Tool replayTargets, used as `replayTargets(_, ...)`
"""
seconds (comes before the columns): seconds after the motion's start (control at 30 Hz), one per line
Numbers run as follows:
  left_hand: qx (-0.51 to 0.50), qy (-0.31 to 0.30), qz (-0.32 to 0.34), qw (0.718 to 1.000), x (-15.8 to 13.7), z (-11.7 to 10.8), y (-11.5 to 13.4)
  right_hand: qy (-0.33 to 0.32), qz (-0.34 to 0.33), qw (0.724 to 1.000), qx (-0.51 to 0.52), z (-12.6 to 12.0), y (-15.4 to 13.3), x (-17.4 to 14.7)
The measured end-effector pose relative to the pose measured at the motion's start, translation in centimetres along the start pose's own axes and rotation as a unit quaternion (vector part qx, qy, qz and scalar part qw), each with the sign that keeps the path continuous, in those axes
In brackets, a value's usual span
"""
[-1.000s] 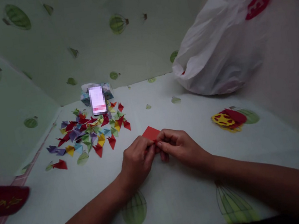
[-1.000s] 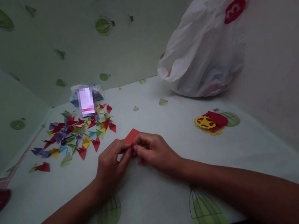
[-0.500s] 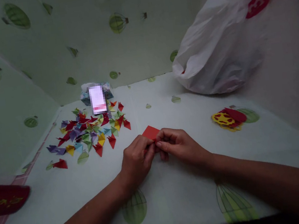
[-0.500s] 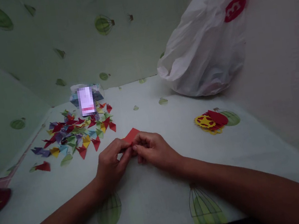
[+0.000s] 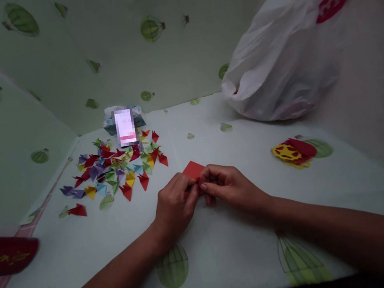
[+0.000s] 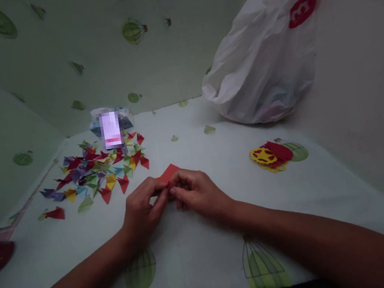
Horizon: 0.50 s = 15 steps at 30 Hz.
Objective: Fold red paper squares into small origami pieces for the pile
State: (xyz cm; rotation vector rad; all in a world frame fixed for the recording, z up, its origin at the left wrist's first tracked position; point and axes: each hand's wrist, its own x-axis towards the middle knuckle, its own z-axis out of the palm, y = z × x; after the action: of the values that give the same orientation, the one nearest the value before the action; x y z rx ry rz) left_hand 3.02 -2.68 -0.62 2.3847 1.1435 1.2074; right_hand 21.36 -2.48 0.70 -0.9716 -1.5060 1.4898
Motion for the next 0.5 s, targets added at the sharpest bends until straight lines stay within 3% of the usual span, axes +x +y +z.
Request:
replayTargets(0.2, 0.012, 0.007, 0.016, 1.0, -0.07, 0.06, -0.04, 0.004, 0.001, 1.0, -0.027, 0.0, 0.09, 0.03)
replayTargets(0.5, -0.031, 0.016, -0.021, 0.999, -0.05, 0.08, -0.08, -0.009, -0.005, 1.0, -0.015, -0.17, 0.13, 0.02)
